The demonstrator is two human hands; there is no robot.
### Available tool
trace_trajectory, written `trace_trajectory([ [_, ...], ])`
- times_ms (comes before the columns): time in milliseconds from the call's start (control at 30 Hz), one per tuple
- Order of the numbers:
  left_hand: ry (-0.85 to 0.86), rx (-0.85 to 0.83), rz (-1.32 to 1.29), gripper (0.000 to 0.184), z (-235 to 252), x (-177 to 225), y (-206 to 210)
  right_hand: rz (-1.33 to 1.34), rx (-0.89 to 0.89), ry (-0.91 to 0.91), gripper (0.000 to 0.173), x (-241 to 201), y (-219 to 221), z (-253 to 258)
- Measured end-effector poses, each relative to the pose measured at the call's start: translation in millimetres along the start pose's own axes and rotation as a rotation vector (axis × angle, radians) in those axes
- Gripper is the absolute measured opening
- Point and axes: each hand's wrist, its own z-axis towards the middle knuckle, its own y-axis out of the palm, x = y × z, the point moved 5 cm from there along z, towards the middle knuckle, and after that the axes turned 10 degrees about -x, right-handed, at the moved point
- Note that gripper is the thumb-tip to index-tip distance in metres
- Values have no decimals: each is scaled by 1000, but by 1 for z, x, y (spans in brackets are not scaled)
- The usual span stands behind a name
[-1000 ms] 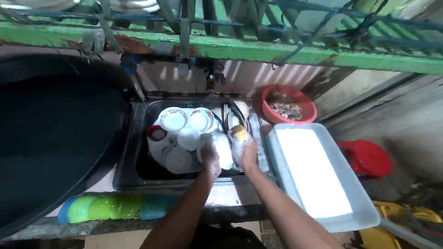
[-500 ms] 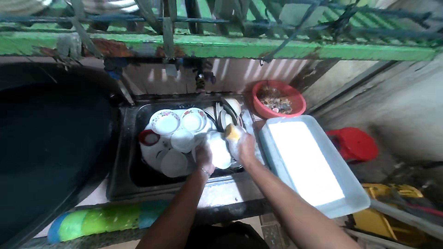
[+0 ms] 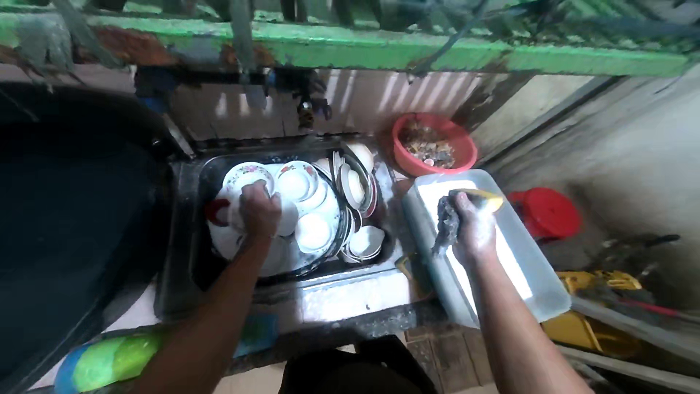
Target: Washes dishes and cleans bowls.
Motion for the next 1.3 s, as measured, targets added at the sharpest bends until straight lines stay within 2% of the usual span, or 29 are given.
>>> trace_trajectory([
  [67,147,-98,-200,41,-27,52,28,162,-47,14,30,8,2,5],
  [100,182,-221,-358,36,-47,83,49,192,-55,21,31,12,10,5],
  [167,45,-587,-787,38,-84,137,93,189,-61,21,36,15,32,1],
  [200,-8,-739,-896,43,-97,159,110,177,-69,14,40,14,42,0],
  [267,-79,-945,-992,50,-110,185,132,88,-119,8,53,11,54,-2],
  [300,-99,-973,-1010,47,-111,191,137,-11,-106,21,56,8,54,-2],
  [367,-88,-931,-998,37,-105,196,135,-243,-71,58,58,4,41,0],
  [433,-16,-811,-933,30,-98,196,127,-319,-56,116,62,5,26,1],
  [533,78,-631,-806,32,-92,197,120,-58,-24,187,56,14,16,11],
  [600,94,-538,-705,39,-95,199,127,142,-70,261,66,18,20,12],
  [667,44,-544,-607,48,-104,211,128,207,-152,293,72,16,29,9],
  [733,60,-519,-475,49,-109,222,126,167,-269,270,63,7,40,4],
  [767,111,-481,-424,46,-108,224,125,154,-309,266,52,3,41,2],
  [833,232,-417,-375,41,-101,226,120,158,-394,314,45,-4,38,1],
  [933,132,-428,-550,43,-85,221,119,151,-405,375,45,-7,32,-1],
  [1067,213,-517,-849,27,-73,218,113,274,-298,322,36,-9,30,-1],
  [1133,271,-550,-832,24,-71,219,108,341,-336,287,34,-11,32,1],
  [1200,308,-612,-731,24,-74,222,109,354,-399,289,40,-11,37,0],
  [1300,256,-666,-725,29,-78,224,109,350,-399,295,46,-17,37,6],
])
